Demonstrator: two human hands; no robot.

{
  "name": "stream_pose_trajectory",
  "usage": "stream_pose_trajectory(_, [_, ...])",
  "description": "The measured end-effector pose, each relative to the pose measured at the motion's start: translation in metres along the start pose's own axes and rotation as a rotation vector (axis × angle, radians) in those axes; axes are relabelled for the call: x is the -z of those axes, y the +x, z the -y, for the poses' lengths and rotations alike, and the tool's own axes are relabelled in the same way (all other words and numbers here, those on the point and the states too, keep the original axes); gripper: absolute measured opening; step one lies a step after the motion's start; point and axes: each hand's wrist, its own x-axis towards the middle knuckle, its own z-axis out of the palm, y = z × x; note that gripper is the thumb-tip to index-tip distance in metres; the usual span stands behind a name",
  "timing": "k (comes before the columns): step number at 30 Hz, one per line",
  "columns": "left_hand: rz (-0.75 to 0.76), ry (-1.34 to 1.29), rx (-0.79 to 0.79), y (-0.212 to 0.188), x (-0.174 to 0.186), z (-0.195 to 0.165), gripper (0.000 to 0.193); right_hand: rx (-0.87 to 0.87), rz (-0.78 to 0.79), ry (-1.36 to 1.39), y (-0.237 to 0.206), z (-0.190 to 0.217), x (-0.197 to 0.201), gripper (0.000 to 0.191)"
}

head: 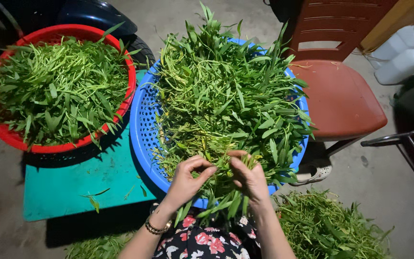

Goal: The person sits in front of two baskets of water spinach and plucks leafy tips from the stems by hand, placing the picked greens into a red basket and setting discarded stems aside. They work through the pile one stem at a time, occasionally gathering handfuls of sorted greens.

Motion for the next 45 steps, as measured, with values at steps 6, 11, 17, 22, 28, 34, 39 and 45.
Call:
stream_pose_trajectory(6, [-0.024, 0.085, -0.046, -0.005, -0.005, -0.002, 0.012, -0.047, -0.070, 0.032, 0.005, -0.013, -0.006, 0.023])
stream_pose_trajectory(11, [-0.135, 0.104, -0.101, -0.010, 0.002, 0.001, 0.007, 0.006, 0.016, 0.217, 0.012, -0.016, 0.006, 0.018])
stream_pose_trajectory(17, [-0.068, 0.053, 0.074, 0.001, 0.025, 0.007, 0.013, -0.075, 0.104, 0.167, 0.014, -0.015, 0.013, 0.015])
stream_pose_trajectory(22, [-0.055, 0.010, -0.026, 0.028, 0.016, 0.011, 0.013, -0.091, 0.147, 0.114, 0.008, -0.030, -0.003, 0.011])
stream_pose_trajectory(28, [0.043, -0.143, -0.006, 0.029, 0.002, 0.028, 0.013, -0.113, 0.168, 0.100, 0.005, -0.039, -0.003, 0.013])
stream_pose_trajectory(34, [-0.079, -0.253, 0.238, 0.001, 0.023, 0.028, 0.018, -0.034, 0.049, 0.244, 0.011, -0.034, 0.002, 0.012])
stream_pose_trajectory(39, [-0.063, 0.313, 0.194, -0.072, 0.121, 0.013, 0.016, -0.067, 0.086, 0.266, 0.007, -0.011, 0.031, 0.015])
stream_pose_trajectory(45, [-0.168, 1.289, 0.164, -0.148, 0.173, 0.033, 0.035, 0.006, 0.096, 0.266, 0.005, 0.004, 0.057, 0.015])
